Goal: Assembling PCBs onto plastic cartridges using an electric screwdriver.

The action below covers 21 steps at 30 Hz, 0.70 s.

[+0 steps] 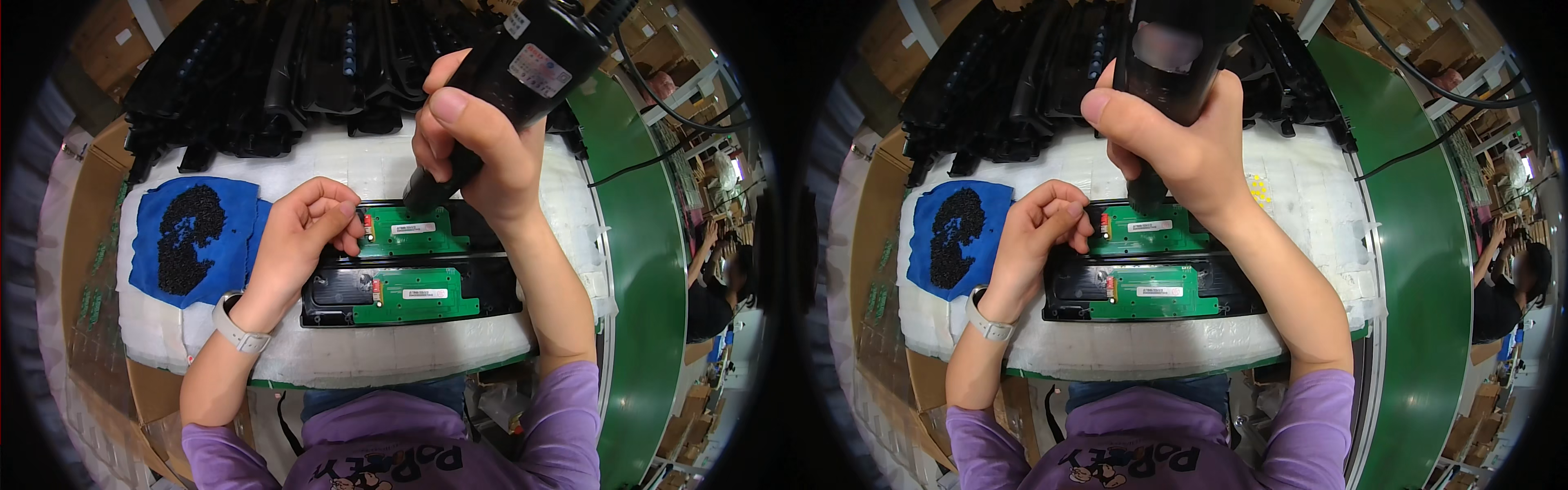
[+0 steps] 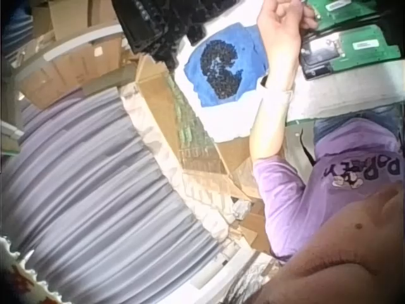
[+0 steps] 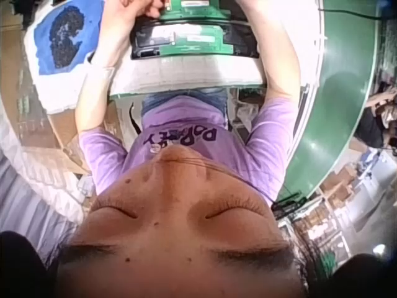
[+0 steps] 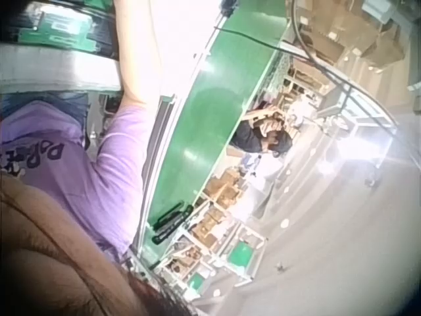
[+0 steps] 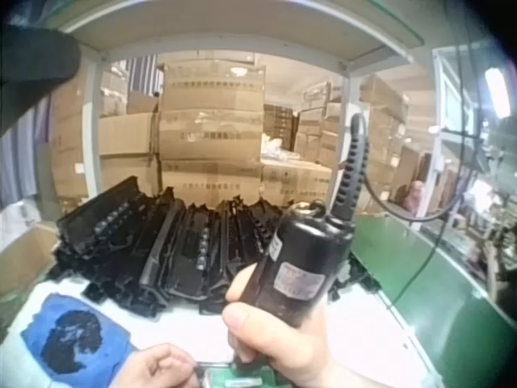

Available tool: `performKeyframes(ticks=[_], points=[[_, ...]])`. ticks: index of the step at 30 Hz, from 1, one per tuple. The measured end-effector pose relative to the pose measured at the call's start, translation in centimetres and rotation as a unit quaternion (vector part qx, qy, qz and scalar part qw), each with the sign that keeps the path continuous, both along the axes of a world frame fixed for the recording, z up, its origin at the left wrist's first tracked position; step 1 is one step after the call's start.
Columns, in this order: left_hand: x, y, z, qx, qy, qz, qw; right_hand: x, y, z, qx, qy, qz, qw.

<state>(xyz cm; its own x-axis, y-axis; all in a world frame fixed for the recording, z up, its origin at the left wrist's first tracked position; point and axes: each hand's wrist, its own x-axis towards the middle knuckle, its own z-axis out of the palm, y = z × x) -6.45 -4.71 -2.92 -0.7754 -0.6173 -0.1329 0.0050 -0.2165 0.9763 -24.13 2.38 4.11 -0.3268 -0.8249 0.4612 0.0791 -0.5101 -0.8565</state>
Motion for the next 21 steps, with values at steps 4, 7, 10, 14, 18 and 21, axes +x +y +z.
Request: performKeyframes(ticks=[4, 7, 10, 14, 18, 21], points=[[0.00, -0.04, -0.02, 0.000, 0.000, -0.001, 1.000, 0.07, -0.02, -0.03, 0.003, -0.007, 0.003, 1.000], [-0.01, -0.02, -0.03, -0.001, 0.001, -0.002, 1.000, 0.18, 0.06, 0.07, 0.010, 0.012, -0.002, 1.000], [-0.01, -0.02, -0.11, -0.001, 0.001, -0.002, 1.000, 0.23, 0.08, 0.08, 0.012, 0.017, -0.010, 1.000], [0.04, 0.02, -0.22, 0.004, 0.009, -0.008, 1.000, 0.16, -0.01, 0.02, 0.013, 0.020, -0.021, 0.999], [0.01, 0.04, -0.20, 0.006, 0.012, -0.013, 1.000, 0.22, -0.02, -0.13, 0.017, 0.021, -0.018, 0.999], [0.02, -0.05, -0.28, 0.001, 0.009, -0.012, 1.000, 0.35, 0.12, 0.15, 0.046, 0.106, -0.014, 0.993]])
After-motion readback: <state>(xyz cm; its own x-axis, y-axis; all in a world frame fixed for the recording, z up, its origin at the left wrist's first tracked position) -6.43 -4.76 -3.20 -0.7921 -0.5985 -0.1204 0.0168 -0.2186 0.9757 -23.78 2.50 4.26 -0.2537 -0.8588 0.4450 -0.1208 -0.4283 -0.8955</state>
